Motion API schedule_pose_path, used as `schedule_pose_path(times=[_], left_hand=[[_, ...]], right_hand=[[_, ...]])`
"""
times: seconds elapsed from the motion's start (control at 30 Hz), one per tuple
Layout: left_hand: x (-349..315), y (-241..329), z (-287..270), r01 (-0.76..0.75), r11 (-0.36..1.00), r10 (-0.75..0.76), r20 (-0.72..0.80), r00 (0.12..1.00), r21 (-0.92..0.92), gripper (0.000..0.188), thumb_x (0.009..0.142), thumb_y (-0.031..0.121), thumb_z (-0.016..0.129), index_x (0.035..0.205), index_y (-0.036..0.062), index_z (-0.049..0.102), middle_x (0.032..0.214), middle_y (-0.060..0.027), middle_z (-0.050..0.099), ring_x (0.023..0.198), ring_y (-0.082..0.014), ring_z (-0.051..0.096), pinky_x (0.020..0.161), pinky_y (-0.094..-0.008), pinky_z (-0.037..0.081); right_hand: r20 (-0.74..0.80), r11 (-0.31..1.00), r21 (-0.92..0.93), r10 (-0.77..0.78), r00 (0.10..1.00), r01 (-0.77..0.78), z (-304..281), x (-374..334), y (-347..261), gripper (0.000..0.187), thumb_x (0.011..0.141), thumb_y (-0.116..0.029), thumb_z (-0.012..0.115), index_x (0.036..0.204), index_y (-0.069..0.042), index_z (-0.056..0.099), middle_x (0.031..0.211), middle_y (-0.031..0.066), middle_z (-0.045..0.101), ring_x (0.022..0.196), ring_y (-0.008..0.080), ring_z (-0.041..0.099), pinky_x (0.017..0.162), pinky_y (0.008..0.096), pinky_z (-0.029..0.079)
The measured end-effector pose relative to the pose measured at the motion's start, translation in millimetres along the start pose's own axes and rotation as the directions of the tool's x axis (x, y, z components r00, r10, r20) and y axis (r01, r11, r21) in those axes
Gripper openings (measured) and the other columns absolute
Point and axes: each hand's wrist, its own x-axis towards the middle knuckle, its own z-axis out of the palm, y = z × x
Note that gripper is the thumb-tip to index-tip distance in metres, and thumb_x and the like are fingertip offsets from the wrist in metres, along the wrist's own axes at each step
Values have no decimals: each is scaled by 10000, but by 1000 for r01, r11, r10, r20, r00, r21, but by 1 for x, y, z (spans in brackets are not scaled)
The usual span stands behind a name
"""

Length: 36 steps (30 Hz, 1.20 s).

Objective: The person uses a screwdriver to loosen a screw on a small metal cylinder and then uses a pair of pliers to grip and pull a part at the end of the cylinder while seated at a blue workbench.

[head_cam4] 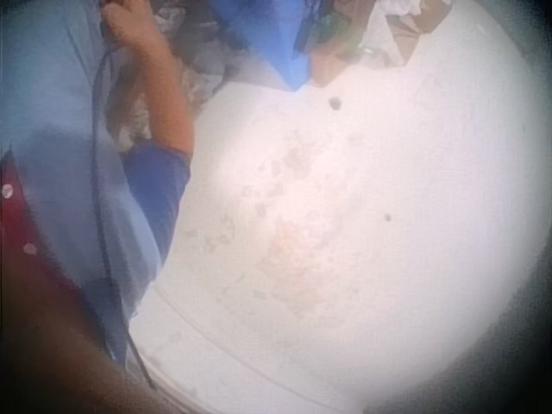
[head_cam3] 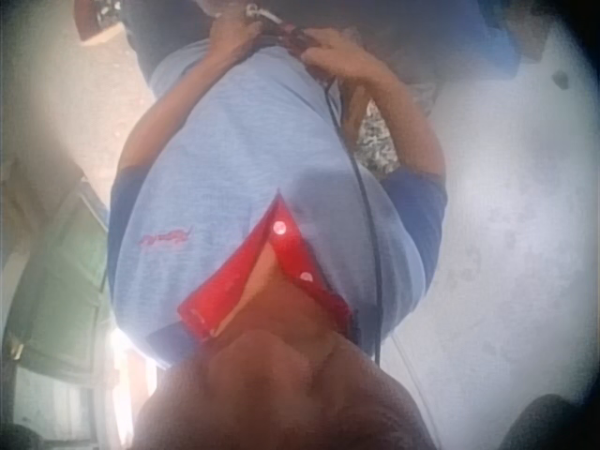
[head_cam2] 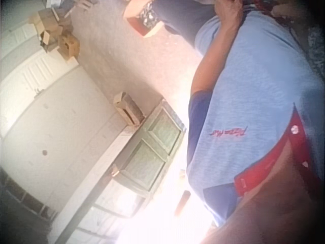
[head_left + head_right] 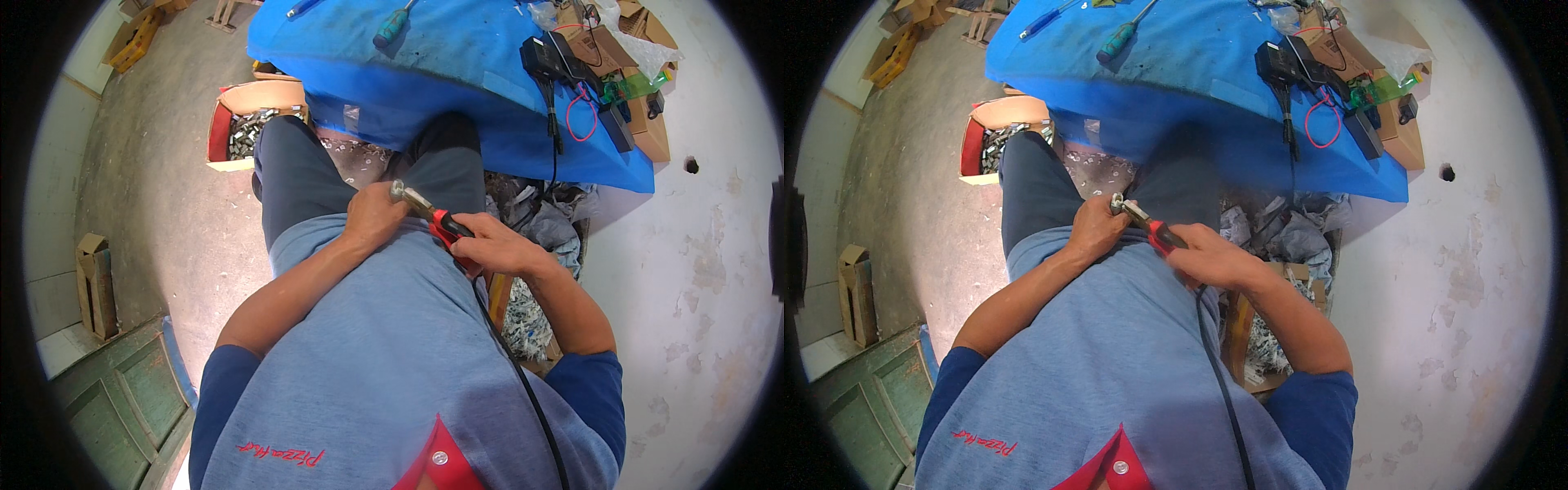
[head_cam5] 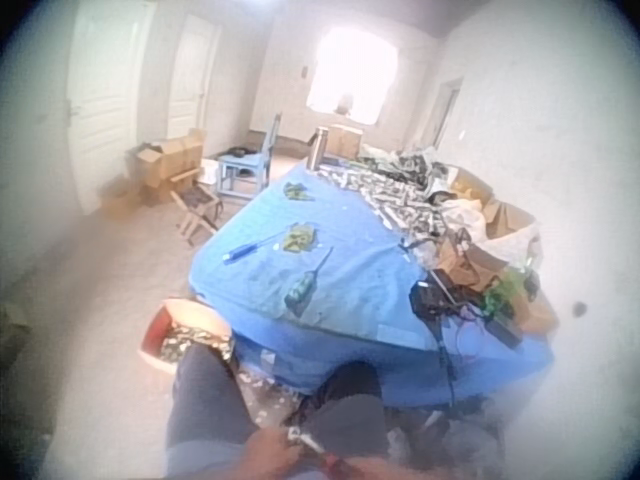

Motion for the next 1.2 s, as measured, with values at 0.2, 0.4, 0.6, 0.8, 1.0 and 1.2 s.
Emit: schedule_pose_path(times=[0.2,0.4,0.6,0.8,1.0,1.2], left_hand=[[0,-1,2,-16,1000,16,2,1000,-12,203,804,205,625,843,16,690,693,-190,643,644,-314,638,613,-411,470],[-2,2,-1,-53,998,53,-5,999,17,224,790,224,626,860,21,687,737,-211,651,718,-374,646,651,-441,484],[-2,9,-4,-15,999,14,21,1000,49,229,790,229,623,890,39,704,752,-212,657,740,-382,647,671,-444,489],[-2,7,-3,-26,999,25,27,999,34,220,792,223,612,875,40,701,750,-217,656,737,-387,647,664,-457,484],[-3,11,-5,-25,998,24,30,999,58,216,794,232,620,860,40,693,763,-223,655,751,-401,642,662,-462,485],[-4,11,-3,-57,988,58,-3,998,142,221,793,260,648,840,47,682,761,-205,655,762,-398,640,668,-474,487]], right_hand=[[-20,998,55,-14,1000,15,1,-1,4,175,808,-163,545,888,-7,544,689,48,538,595,124,534,532,283,472],[9,995,99,1,1000,-2,-2,2,9,267,838,-209,547,1017,-14,577,767,33,547,631,111,555,584,262,529],[23,996,58,71,997,-72,-5,-4,-1,354,837,-205,555,1140,-24,576,782,28,545,611,115,568,575,257,540],[-10,987,142,74,997,-72,-2,-7,-6,248,806,-189,572,976,-7,576,743,44,550,615,125,559,564,263,527],[13,982,165,92,996,-93,-5,-5,-2,310,815,-202,568,1053,-4,593,787,40,560,664,128,590,558,259,536],[12,983,168,78,997,-79,-5,0,9,385,821,-195,549,1156,-13,604,903,57,632,741,127,619,551,259,543]])
